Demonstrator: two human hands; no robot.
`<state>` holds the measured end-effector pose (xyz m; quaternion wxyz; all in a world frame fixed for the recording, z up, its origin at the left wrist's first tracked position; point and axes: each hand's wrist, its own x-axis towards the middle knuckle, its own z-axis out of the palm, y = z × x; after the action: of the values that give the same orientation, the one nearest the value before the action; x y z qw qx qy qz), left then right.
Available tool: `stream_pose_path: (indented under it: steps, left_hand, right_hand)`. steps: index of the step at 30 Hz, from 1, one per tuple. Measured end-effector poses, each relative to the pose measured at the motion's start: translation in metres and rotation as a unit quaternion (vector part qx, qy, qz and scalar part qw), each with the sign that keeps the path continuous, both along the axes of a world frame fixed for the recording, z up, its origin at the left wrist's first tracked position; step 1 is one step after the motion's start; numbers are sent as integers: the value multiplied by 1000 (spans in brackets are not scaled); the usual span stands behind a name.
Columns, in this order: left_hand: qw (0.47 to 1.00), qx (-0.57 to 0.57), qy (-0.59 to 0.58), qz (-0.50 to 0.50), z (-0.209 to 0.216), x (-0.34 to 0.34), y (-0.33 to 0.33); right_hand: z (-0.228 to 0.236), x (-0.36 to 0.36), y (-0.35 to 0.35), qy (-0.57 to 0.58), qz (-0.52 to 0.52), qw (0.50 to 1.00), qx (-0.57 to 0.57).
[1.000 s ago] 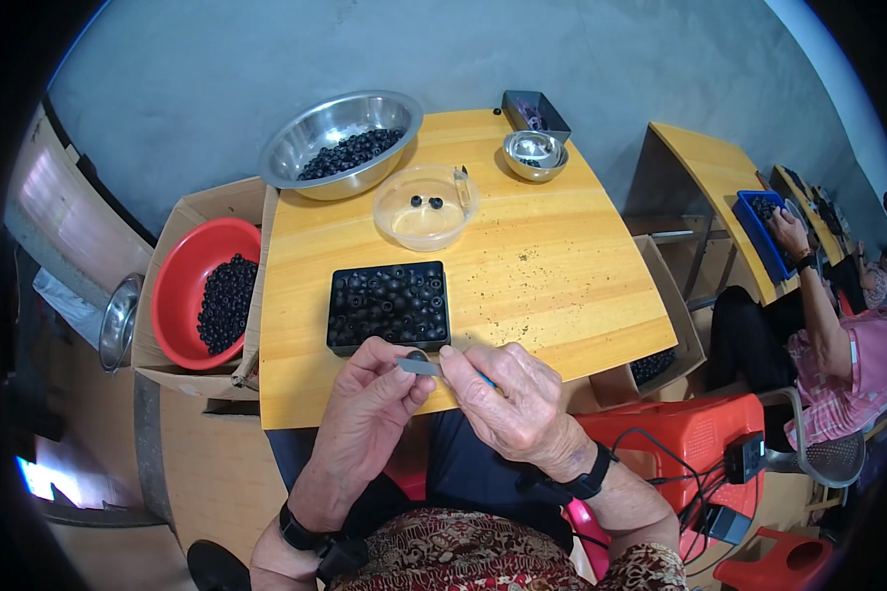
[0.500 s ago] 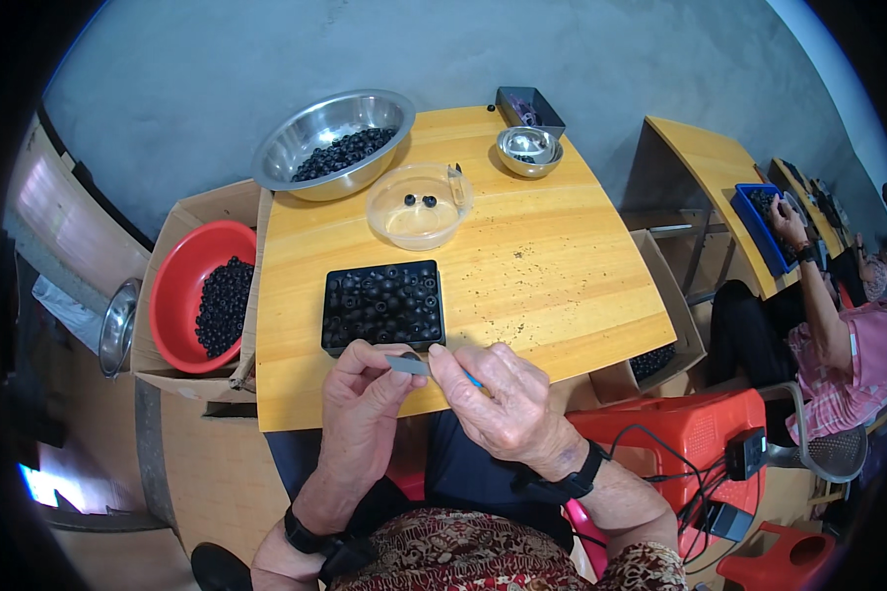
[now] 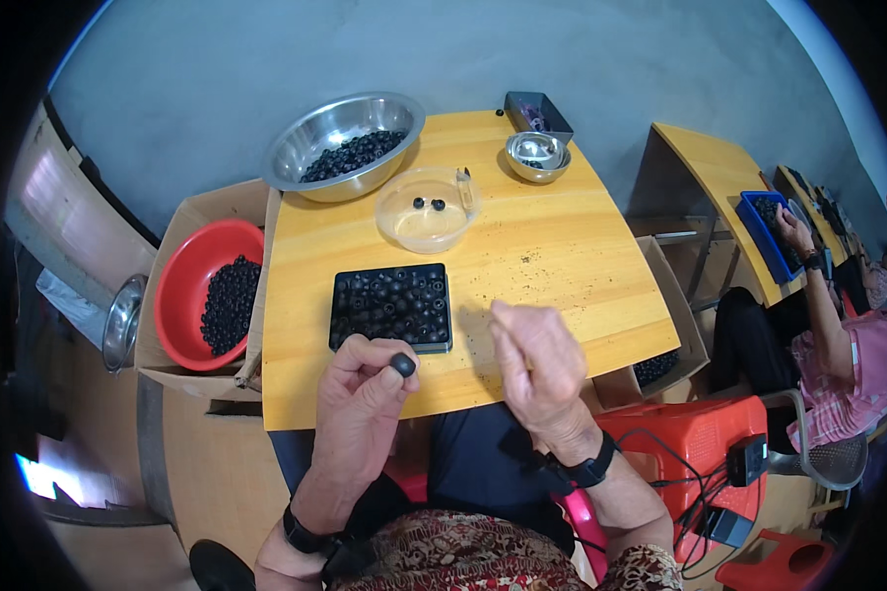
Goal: Trimming excess material from small black molded parts using a utility knife and sorting them into a tray.
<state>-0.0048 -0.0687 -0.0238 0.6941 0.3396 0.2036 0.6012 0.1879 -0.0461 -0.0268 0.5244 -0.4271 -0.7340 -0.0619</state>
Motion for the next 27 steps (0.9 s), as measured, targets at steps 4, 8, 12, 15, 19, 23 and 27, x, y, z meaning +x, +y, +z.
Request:
stream_pose_path:
  steps: [4, 8, 12, 15, 19, 23, 27]
  left_hand:
    - [998, -41, -30, -24, -2, 0, 1]
    - [995, -72, -59, -41, -4, 0, 1]
    - [994, -73, -64, -51, -7, 1, 2]
    - [992, -60, -80, -71, -10, 2, 2]
    - [993, -67, -70, -68, -14, 2, 2]
    - [989, -88, -88, -84, -15, 2, 2]
    - [992, -79, -74, -61, -13, 3, 2]
  right_hand:
    - [6, -6, -3, 114, 6, 989, -99]
    - [18, -19, -19, 94, 98, 983, -128]
    - [23, -26, -20, 52, 148, 983, -101]
    - [17, -28, -17, 19, 159, 985, -57]
    - [17, -28, -17, -17, 143, 989, -28]
    - [18, -27, -19, -23, 137, 990, -30]
    - [20, -30, -18, 16, 145, 987, -68]
